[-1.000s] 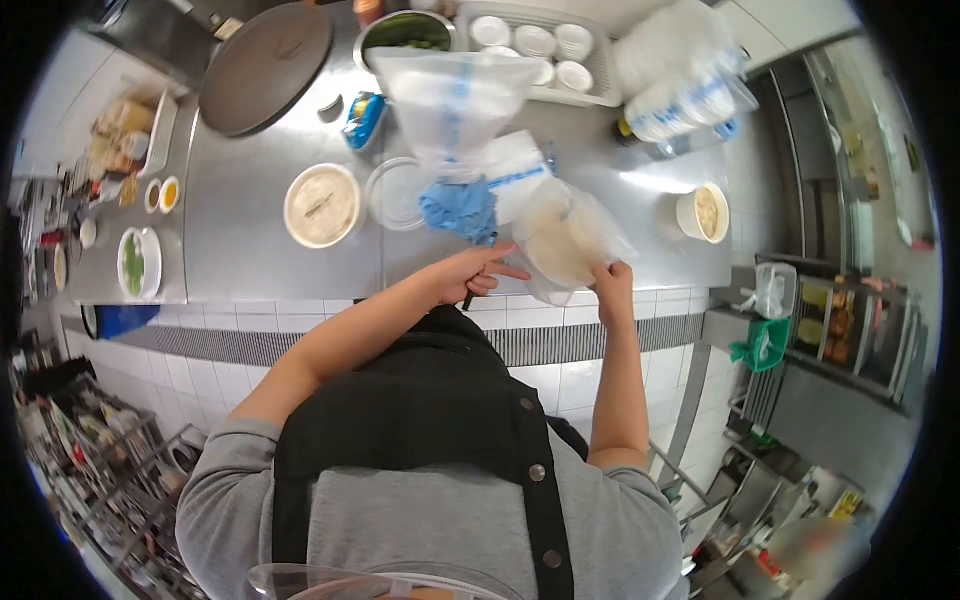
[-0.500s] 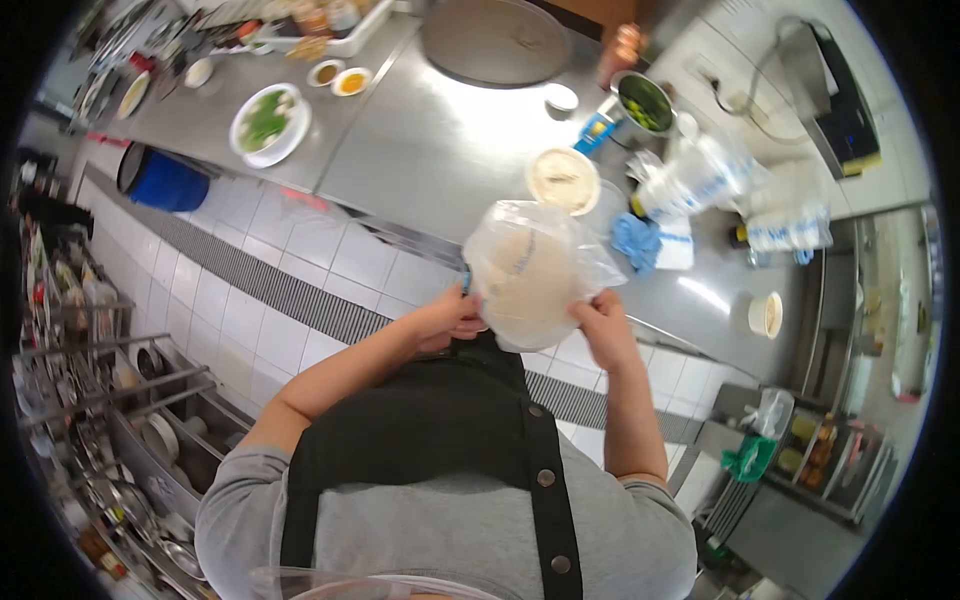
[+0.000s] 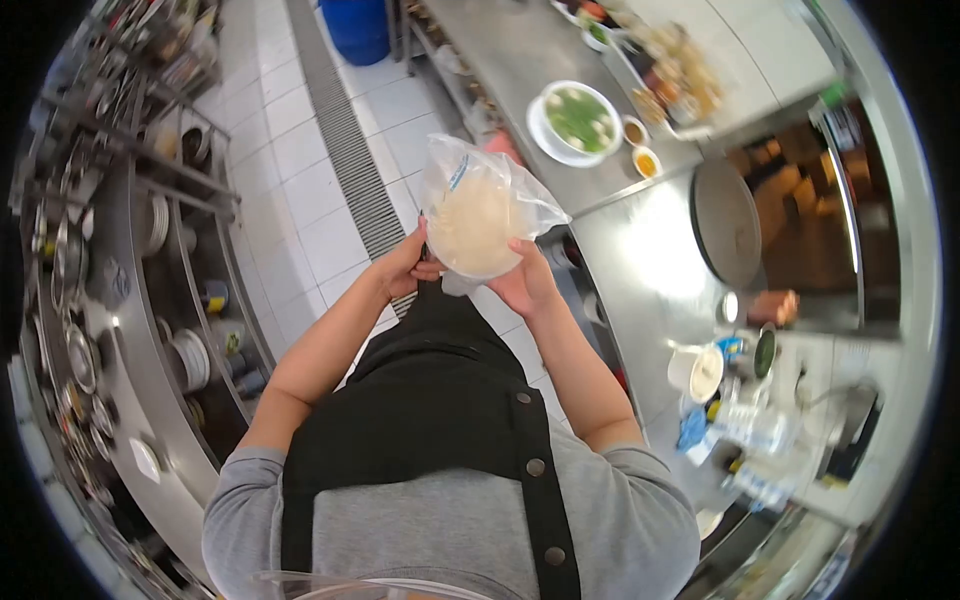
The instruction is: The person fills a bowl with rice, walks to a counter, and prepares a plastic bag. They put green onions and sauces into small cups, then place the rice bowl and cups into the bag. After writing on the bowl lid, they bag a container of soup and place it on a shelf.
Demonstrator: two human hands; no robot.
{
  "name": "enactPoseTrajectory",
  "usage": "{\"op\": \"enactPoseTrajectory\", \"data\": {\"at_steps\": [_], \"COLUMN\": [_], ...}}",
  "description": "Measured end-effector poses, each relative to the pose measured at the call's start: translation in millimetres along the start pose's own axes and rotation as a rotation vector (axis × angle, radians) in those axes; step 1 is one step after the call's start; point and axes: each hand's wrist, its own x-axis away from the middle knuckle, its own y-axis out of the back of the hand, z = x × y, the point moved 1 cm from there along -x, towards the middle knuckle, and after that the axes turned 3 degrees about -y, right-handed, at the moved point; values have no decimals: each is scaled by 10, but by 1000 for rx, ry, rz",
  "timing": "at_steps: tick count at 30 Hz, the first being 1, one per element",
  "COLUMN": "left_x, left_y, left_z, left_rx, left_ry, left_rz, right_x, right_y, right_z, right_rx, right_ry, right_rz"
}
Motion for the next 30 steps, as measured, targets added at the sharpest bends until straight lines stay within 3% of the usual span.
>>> {"op": "enactPoseTrajectory", "data": {"at_steps": [3,6,9,13,16,17,19,21,23,24,26,29,30], "left_x": [-106,-89,62,377,651,772,953,1200,1337,1550,1446,1323,1343], "left_y": [609,991,1864,2825,3372,3531,3479,3410,3165,3229,3075,3347,3549], "left_z": [-305,-765,-959,-863,-260,102,590,1441,1880,2526,2250,2198,2415], "left_rx": [7,-281,17,48,135,148,237,307,312,134,183,4,-72], "left_ry": [-57,-231,-351,-239,-108,-68,162,410,678,773,1053,901,727], "left_rz": [-156,-750,-852,-1254,-1468,-1468,-1530,-1532,-1445,-1286,-1124,-1106,-1182], "right_x": [-955,-1998,-3002,-4236,-4969,-5152,-5512,-5764,-6020,-6118,-6366,-6827,-6981], "right_y": [49,233,623,1271,1721,1827,2016,2147,2206,2220,2248,2215,2178], "right_z": [-52,-62,9,266,421,452,512,521,602,645,737,797,802], "right_rx": [-68,-109,-103,-102,-117,-106,-123,-139,-145,-121,-71,-55,-57], "right_ry": [-94,-144,-166,-198,-190,-190,-124,-59,19,38,85,98,97], "right_rz": [50,70,41,-43,-208,-274,-295,-326,-361,-376,-396,-378,-397]}}
